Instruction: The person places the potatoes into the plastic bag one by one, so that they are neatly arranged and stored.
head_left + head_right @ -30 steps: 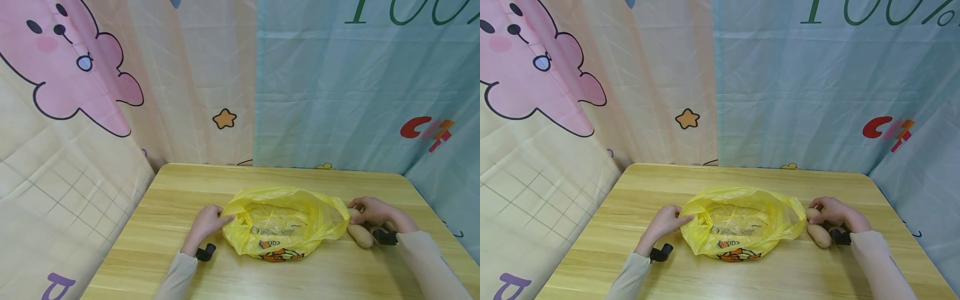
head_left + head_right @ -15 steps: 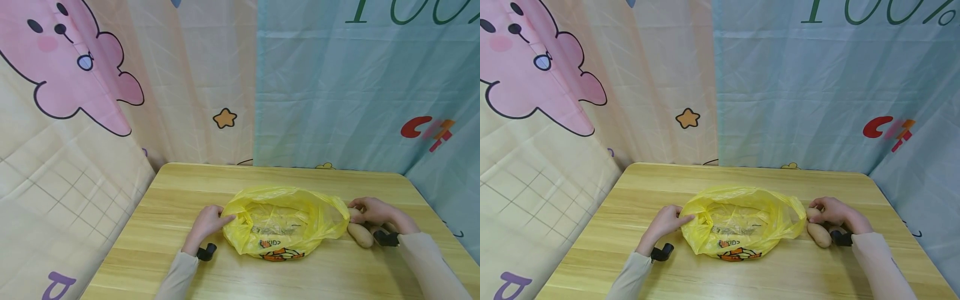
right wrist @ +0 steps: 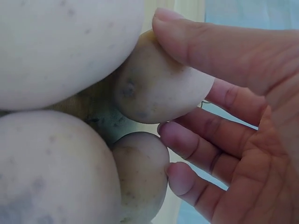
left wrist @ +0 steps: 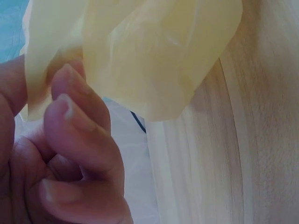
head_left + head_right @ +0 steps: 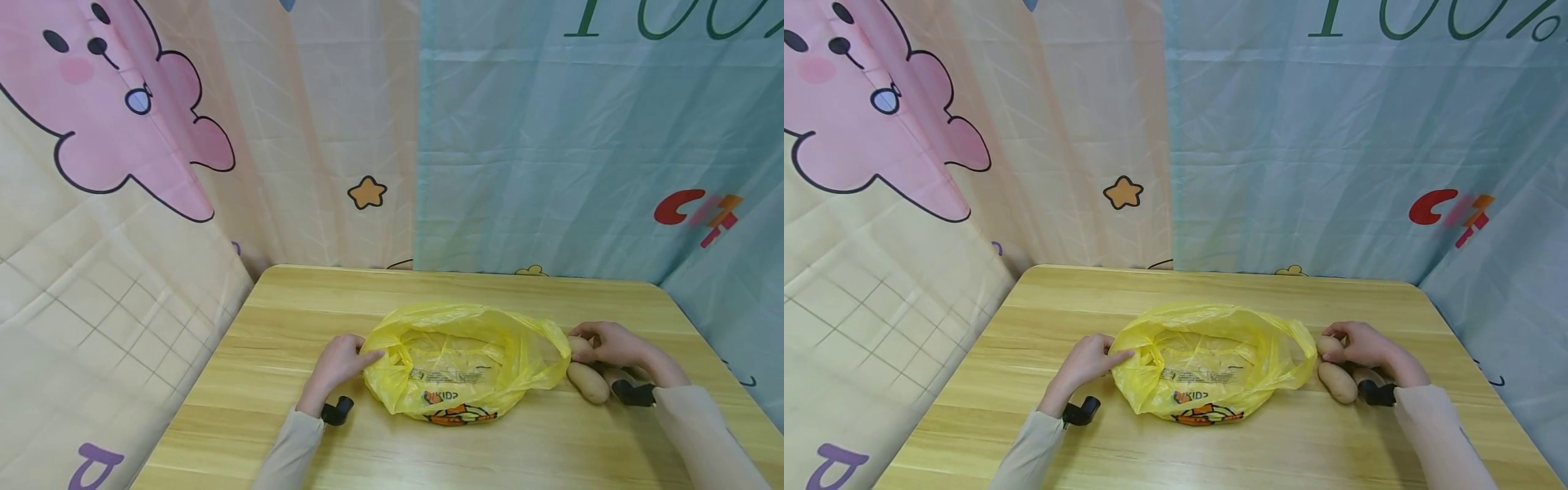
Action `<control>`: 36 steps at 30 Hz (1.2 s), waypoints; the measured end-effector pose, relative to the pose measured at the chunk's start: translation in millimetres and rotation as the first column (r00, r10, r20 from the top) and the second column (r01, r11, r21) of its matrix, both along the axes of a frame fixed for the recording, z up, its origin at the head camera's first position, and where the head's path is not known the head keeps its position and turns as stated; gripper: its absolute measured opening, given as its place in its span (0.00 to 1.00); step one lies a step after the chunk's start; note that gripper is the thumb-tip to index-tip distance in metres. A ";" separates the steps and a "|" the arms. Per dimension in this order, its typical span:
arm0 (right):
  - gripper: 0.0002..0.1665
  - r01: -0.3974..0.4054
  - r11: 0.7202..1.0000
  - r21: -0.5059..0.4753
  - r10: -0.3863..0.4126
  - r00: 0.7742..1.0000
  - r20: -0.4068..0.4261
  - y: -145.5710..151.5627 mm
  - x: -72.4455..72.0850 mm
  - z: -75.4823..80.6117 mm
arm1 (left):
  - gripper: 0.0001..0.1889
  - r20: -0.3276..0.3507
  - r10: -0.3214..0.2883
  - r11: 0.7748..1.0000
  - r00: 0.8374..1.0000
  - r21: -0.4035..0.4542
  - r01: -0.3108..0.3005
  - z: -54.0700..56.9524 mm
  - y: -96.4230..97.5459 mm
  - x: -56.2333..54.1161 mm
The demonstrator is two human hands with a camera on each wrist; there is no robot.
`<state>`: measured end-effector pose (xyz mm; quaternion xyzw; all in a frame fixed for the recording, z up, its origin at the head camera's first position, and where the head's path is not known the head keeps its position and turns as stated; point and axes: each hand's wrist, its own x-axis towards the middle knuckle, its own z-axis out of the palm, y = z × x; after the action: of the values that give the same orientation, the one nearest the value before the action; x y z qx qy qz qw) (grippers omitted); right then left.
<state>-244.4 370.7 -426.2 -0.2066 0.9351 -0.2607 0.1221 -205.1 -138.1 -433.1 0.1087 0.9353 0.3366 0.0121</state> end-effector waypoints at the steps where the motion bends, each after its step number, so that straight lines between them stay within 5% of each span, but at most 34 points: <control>1: 0.28 0.006 1.000 -0.006 -0.006 1.000 -0.006 0.3 0.4 -0.2 | 0.17 0.000 -0.001 1.000 1.000 0.001 0.001 0.1 0.0 0.0; 36: 0.29 0.156 0.985 -0.080 -0.167 0.973 -0.158 9.8 12.7 -3.7 | 0.15 0.006 -0.006 1.000 1.000 -0.008 0.006 -0.3 0.2 1.0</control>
<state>-231.7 380.5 -429.9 -0.1548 0.9463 -0.2833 0.0161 -204.1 -137.9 -433.3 0.1105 0.9363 0.3330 0.0166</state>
